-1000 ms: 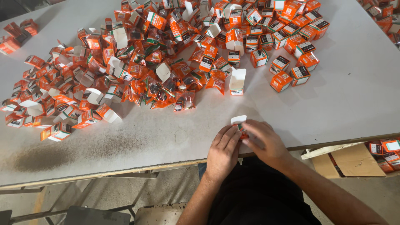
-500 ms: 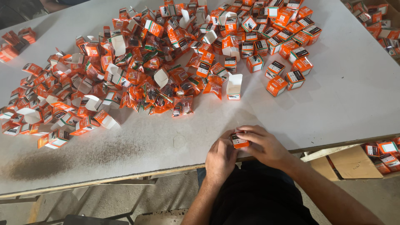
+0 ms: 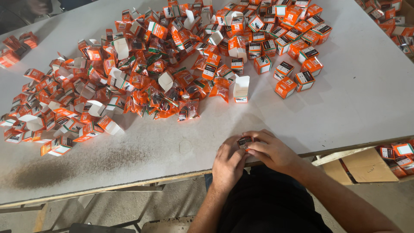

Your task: The person sits at a table covered with small orange product boxes and plastic-wrapped items, and repeatedly inserts the orange boxes into white paper sleeves, folding the sleeves closed around each box. Finished sleeved boxes are placed back onto the table pile.

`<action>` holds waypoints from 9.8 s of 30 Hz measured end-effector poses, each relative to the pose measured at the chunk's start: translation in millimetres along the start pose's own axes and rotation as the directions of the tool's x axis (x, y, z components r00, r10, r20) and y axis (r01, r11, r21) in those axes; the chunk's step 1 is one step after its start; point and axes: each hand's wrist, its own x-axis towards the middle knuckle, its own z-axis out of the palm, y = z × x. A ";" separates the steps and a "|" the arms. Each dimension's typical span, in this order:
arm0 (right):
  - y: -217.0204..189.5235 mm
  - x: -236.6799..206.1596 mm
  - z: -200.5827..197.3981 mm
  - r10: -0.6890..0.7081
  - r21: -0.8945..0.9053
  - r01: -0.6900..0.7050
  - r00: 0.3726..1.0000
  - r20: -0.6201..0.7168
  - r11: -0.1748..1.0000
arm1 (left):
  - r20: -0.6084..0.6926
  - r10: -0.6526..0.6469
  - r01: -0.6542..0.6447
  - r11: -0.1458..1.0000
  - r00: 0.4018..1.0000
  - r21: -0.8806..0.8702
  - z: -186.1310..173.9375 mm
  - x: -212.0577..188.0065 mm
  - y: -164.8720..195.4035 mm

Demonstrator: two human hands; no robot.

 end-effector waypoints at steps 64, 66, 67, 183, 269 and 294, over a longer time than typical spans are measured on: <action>-2.9 14.5 0.2 0.557 -0.068 -0.567 0.821 -0.127 0.821 | 0.170 0.102 -0.116 0.991 0.980 0.074 -27.0 14.2 -22.6; -1.9 14.8 2.2 0.535 -0.167 -0.546 0.838 -0.108 0.821 | 0.099 0.093 -0.091 0.995 0.991 -0.027 -17.9 8.6 -12.6; -2.0 14.2 3.1 0.522 -0.215 -0.531 0.847 -0.100 0.820 | 0.079 0.082 -0.080 0.996 0.993 -0.032 -13.3 7.2 -7.6; -29.0 99.8 -69.3 -0.120 -0.838 -0.037 0.985 -0.122 0.544 | -0.215 -0.059 0.187 0.746 0.975 0.639 -126.9 182.7 -70.2; -15.9 18.1 7.5 -0.062 -0.407 0.026 0.995 -0.074 0.913 | 0.058 -0.119 0.123 0.988 0.991 -0.088 6.1 -11.1 -19.6; 8.0 4.9 34.7 0.455 0.283 -0.388 0.859 -0.232 0.877 | -0.035 0.068 -0.062 0.986 0.997 0.154 5.8 -11.8 -6.3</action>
